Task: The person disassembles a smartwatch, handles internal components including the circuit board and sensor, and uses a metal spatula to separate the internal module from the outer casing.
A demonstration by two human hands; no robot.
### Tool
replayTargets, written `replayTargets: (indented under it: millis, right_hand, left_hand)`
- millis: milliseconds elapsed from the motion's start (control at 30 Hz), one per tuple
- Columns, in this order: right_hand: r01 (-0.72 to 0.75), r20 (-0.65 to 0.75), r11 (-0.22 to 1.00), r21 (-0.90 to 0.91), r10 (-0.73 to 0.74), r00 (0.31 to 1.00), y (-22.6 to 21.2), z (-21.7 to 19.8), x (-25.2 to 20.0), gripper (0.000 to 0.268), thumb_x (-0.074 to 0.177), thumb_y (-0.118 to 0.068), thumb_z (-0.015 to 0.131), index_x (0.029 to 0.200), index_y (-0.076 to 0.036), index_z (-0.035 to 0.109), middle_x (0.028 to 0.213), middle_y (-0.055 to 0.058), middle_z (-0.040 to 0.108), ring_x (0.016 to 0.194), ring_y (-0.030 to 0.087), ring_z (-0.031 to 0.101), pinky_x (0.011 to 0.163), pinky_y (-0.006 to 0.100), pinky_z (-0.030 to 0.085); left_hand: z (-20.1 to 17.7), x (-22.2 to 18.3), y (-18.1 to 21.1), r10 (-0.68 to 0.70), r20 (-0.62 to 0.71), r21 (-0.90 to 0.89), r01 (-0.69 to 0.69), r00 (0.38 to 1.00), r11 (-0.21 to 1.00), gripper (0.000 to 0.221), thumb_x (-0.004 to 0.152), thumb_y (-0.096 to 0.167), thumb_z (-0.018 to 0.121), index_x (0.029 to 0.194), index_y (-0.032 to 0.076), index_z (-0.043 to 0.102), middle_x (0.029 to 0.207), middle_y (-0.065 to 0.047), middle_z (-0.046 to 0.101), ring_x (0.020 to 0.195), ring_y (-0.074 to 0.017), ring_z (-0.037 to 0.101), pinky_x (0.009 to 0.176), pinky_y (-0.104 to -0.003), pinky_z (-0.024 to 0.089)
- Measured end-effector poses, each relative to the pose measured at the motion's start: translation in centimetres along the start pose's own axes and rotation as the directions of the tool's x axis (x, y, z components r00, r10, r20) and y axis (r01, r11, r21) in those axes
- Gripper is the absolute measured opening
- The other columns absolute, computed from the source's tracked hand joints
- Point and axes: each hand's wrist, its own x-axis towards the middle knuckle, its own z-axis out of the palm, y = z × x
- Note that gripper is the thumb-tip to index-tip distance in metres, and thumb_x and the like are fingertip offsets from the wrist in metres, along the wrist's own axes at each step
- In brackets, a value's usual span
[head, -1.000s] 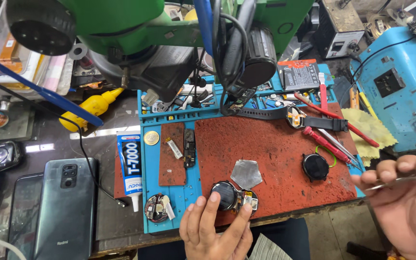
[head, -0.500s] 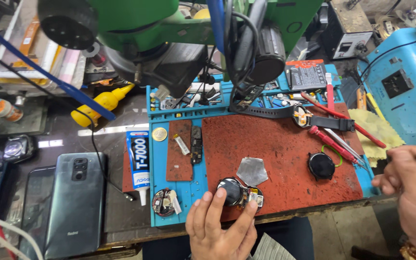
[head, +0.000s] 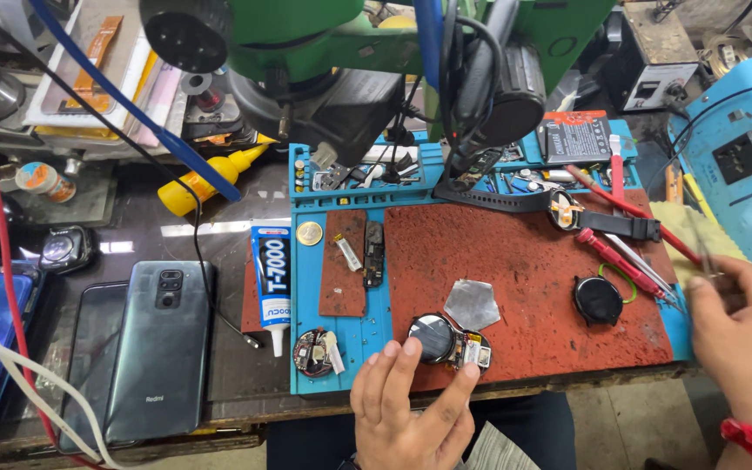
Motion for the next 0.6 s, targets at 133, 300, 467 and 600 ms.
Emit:
replayTargets:
  millis: [133,300,467,600]
  right_hand:
    - [-0.104,-0.064,0.936,0.337,0.133,0.989,-1.1,-0.3,-0.6,0.027,0.114,-0.016,0.061,0.136,-0.002,0.061,0.106,0.006,0.065,0.085,0.011,0.059,0.071,0.029,0.047]
    - [-0.125,0.010,0.888,0.443,0.134,0.991,-1.7,-1.4,-1.5,0.019,0.117,-0.015,0.058,0.131,-0.003,0.060,0.101,0.001,0.065,0.085,0.007,0.059,0.077,0.026,0.048]
    - [-0.187,0.221,0.884,0.428,0.098,0.970,-7.0,-2.8,-5.6,0.021,0.100,-0.014,0.073,0.118,-0.002,0.070,0.079,0.005,0.063,0.068,0.008,0.052,0.064,0.026,0.040]
    - [-0.086,0.365,0.856,0.509,-0.125,0.923,-11.1,-2.1,-7.8,0.034,0.083,-0.014,0.082,0.114,-0.004,0.072,0.084,0.000,0.071,0.077,0.004,0.063,0.068,0.019,0.051]
  left_hand:
    - [0.1,-0.4,-0.4,0.016,-0.032,-0.049,-0.017,0.999,0.999,0.040,0.086,0.035,0.077,0.126,0.035,0.076,0.153,-0.015,0.043,0.141,-0.0324,0.042,0.117,-0.049,0.036]
    - [-0.7,0.1,-0.3,-0.066,-0.053,-0.214,0.053,0.996,0.975,0.039,0.079,0.026,0.081,0.118,0.028,0.078,0.151,-0.016,0.045,0.138,-0.0357,0.048,0.115,-0.050,0.042]
    - [-3.3,2.7,-1.2,-0.207,0.021,-0.297,0.204,0.978,0.933,0.052,0.084,0.020,0.081,0.132,0.014,0.063,0.151,-0.018,0.055,0.139,-0.0382,0.057,0.115,-0.052,0.047]
    - [-4.9,6.0,-2.3,-0.178,0.230,-0.298,0.244,0.957,0.923,0.077,0.079,0.020,0.079,0.146,0.001,0.047,0.148,-0.024,0.055,0.138,-0.0430,0.051,0.112,-0.058,0.040]
